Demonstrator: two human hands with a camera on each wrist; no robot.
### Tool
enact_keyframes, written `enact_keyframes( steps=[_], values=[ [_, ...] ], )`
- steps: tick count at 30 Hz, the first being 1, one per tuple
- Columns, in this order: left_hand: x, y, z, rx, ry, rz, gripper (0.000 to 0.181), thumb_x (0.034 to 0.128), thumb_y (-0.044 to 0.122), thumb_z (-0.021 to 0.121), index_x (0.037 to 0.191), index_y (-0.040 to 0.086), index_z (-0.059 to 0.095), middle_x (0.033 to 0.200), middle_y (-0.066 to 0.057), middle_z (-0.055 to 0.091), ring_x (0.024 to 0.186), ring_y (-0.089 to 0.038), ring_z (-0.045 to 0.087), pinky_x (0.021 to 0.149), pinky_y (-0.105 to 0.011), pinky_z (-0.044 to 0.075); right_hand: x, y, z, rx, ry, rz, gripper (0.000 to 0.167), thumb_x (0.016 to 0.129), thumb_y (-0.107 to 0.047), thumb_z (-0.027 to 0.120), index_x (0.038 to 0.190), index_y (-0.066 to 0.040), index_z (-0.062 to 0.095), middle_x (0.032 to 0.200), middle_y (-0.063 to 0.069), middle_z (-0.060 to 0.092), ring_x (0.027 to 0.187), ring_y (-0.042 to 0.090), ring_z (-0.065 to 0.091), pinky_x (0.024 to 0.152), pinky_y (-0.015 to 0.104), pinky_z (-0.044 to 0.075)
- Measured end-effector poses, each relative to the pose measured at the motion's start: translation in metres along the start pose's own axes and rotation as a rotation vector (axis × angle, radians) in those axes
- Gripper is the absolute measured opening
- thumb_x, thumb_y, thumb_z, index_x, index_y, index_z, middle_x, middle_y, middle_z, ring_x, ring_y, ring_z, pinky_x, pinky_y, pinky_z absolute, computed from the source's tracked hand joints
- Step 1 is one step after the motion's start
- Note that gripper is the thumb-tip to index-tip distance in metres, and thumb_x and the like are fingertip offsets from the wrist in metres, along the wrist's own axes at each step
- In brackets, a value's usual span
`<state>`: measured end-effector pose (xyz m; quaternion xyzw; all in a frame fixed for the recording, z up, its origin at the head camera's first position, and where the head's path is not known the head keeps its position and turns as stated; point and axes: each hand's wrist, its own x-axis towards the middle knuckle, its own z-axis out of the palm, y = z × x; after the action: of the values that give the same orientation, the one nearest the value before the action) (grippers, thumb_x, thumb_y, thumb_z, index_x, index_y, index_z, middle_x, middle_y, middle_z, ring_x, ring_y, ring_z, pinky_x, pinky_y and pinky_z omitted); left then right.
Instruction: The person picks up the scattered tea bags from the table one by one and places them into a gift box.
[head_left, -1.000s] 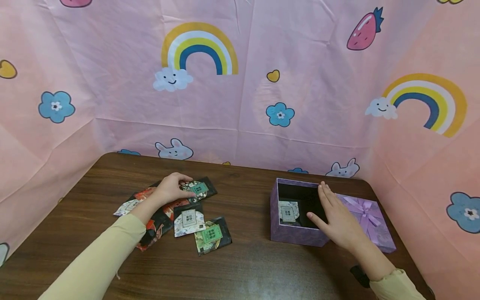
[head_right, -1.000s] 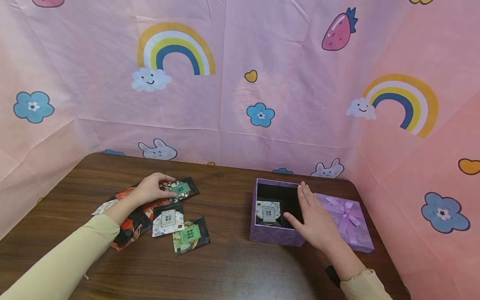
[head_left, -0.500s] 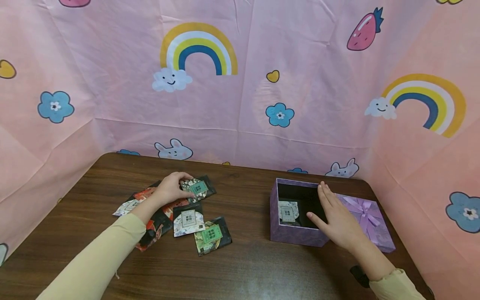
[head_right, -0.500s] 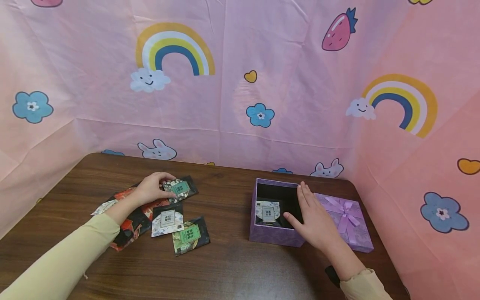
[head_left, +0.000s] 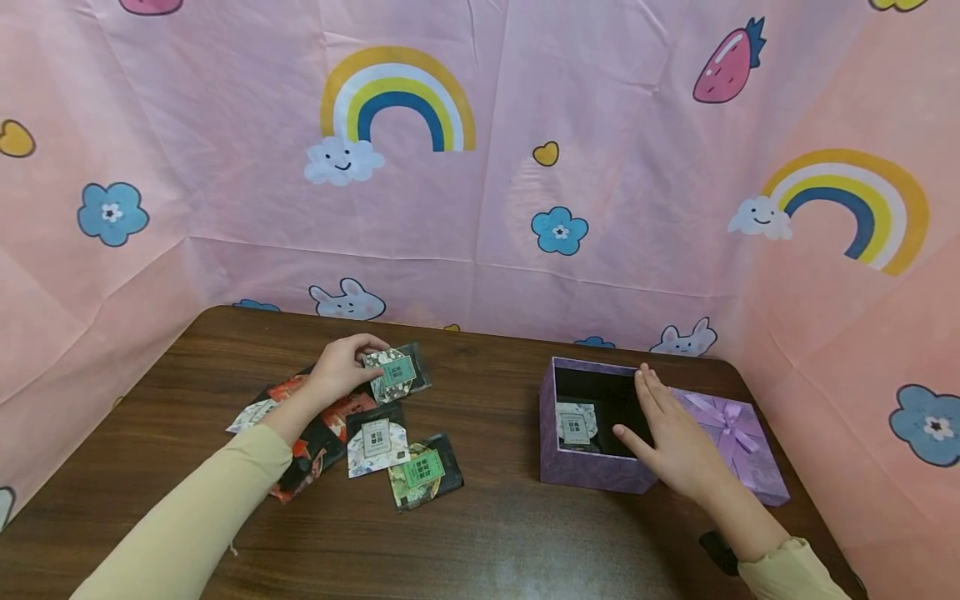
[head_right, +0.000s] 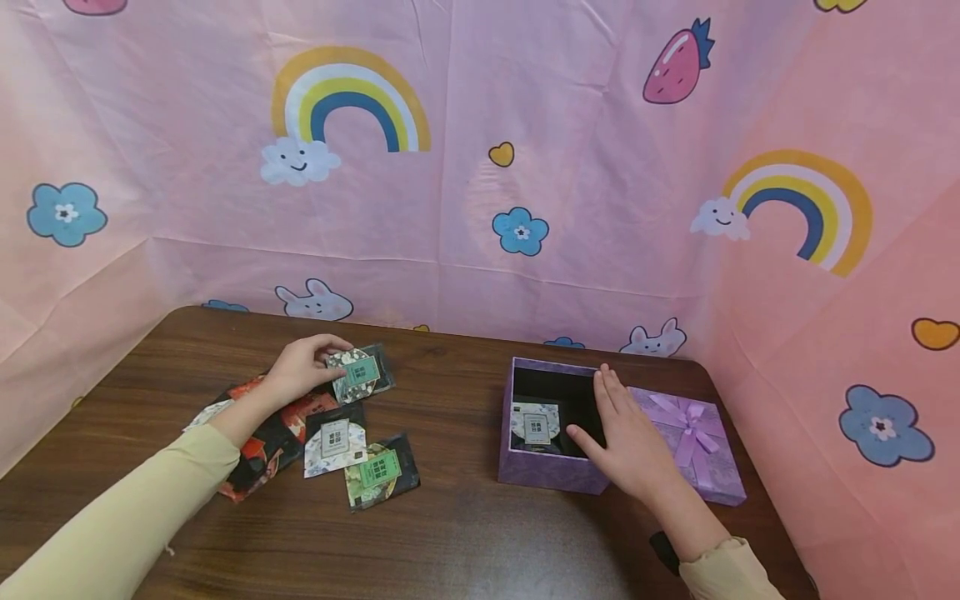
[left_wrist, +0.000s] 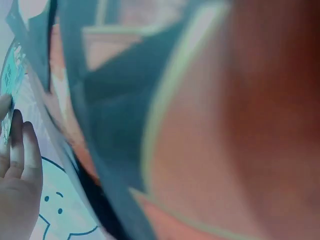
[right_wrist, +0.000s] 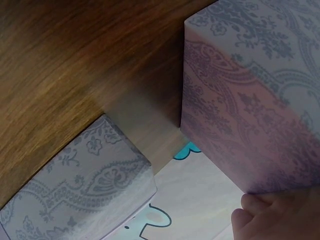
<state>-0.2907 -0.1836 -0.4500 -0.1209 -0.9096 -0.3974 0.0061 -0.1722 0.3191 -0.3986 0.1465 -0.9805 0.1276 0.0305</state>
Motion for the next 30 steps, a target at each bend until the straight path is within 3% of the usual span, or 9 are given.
enact_keyframes(
  steps=[6, 10, 15, 19, 24, 30],
  values=[
    [0.001, 0.008, -0.004, -0.017, 0.05, -0.005, 0.031, 0.098, 0.003, 0.074, 0.129, 0.003, 0.071, 0.13, -0.026, 0.07, 0.083, -0.024, 0.06, 0.074, -0.036, 0.05, 0.001, -0.001, 0.0, 0.002, 0.0, 0.004, 0.092, 0.106, -0.047, 0.061, 0.168, 0.003, 0.016, 0.178, 0.022, 0.012, 0.163, 0.046, 0.019, 0.126, 0.069, 0.027],
    [0.002, 0.013, -0.005, -0.052, 0.077, -0.027, 0.029, 0.0989, 0.005, 0.074, 0.128, 0.003, 0.072, 0.133, -0.026, 0.067, 0.102, -0.037, 0.068, 0.085, -0.046, 0.058, 0.001, -0.002, -0.001, 0.002, -0.003, 0.005, 0.092, 0.106, -0.047, 0.06, 0.168, 0.003, 0.016, 0.178, 0.022, 0.012, 0.162, 0.047, 0.02, 0.126, 0.069, 0.026],
    [0.002, 0.021, -0.008, -0.139, 0.114, -0.031, 0.028, 0.0997, 0.007, 0.075, 0.127, -0.001, 0.072, 0.134, -0.028, 0.068, 0.119, -0.045, 0.068, 0.098, -0.055, 0.059, 0.001, -0.003, -0.001, 0.001, -0.006, 0.004, 0.091, 0.106, -0.048, 0.06, 0.168, 0.003, 0.016, 0.178, 0.023, 0.013, 0.163, 0.047, 0.019, 0.126, 0.069, 0.026],
    [0.004, 0.028, -0.008, -0.181, 0.145, -0.03, 0.029, 0.0999, 0.012, 0.076, 0.126, 0.0, 0.073, 0.127, -0.026, 0.072, 0.119, -0.044, 0.069, 0.099, -0.053, 0.06, 0.001, -0.003, -0.001, -0.001, -0.005, 0.007, 0.092, 0.106, -0.049, 0.059, 0.168, 0.003, 0.017, 0.178, 0.023, 0.013, 0.162, 0.048, 0.02, 0.125, 0.069, 0.026],
    [0.008, 0.037, -0.008, -0.173, 0.187, -0.015, 0.027, 0.0981, 0.014, 0.079, 0.121, 0.0, 0.076, 0.118, -0.024, 0.077, 0.113, -0.042, 0.074, 0.095, -0.05, 0.062, 0.0, -0.003, -0.001, -0.002, -0.008, 0.017, 0.092, 0.106, -0.05, 0.059, 0.168, 0.003, 0.017, 0.177, 0.024, 0.013, 0.162, 0.049, 0.021, 0.126, 0.069, 0.026],
    [0.014, 0.057, -0.006, -0.207, 0.208, 0.001, 0.025, 0.0977, 0.013, 0.079, 0.118, -0.001, 0.078, 0.119, -0.024, 0.077, 0.11, -0.041, 0.074, 0.091, -0.048, 0.063, 0.0, -0.003, 0.0, 0.008, -0.006, 0.022, 0.092, 0.105, -0.048, 0.06, 0.168, 0.003, 0.017, 0.176, 0.025, 0.015, 0.162, 0.048, 0.02, 0.126, 0.069, 0.026]
  ],
)
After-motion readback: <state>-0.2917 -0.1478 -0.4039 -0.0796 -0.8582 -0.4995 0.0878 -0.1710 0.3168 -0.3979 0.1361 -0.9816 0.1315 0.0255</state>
